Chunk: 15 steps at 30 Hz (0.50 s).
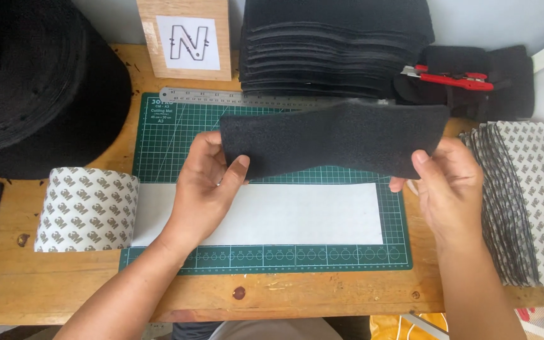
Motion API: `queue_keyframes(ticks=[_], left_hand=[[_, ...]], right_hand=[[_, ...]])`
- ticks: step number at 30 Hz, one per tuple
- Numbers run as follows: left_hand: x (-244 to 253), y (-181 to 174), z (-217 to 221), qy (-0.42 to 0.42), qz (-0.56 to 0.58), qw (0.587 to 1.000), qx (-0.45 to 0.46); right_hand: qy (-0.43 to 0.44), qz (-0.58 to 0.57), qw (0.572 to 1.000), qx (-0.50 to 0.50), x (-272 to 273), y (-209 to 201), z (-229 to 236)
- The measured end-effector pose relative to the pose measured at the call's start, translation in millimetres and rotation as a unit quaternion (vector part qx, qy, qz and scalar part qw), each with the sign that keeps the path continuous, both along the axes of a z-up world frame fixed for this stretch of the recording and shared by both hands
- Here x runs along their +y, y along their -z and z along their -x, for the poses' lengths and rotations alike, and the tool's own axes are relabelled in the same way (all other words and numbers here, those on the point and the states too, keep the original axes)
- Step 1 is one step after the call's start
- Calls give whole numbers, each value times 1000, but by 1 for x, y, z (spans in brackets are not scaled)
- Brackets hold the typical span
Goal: Applying adhesive tape to black felt strips and using a scraper to ensure adhesion.
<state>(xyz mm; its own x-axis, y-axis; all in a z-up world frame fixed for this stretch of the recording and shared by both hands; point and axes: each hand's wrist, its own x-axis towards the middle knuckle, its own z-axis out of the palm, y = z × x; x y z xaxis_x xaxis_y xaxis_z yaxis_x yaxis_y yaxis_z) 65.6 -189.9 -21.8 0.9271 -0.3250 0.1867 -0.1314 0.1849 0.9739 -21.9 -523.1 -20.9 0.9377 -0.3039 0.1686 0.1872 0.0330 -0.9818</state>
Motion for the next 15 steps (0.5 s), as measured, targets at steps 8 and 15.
queue_keyframes(ticks=[8, 15], left_hand=[[-3, 8, -5, -24, 15, 1000, 14], [-1, -3, -1, -14, 53, 998, -22]], right_hand=[[8, -26, 1000, -7, -5, 6, 1], [17, 12, 1000, -9, -1, 2, -2]])
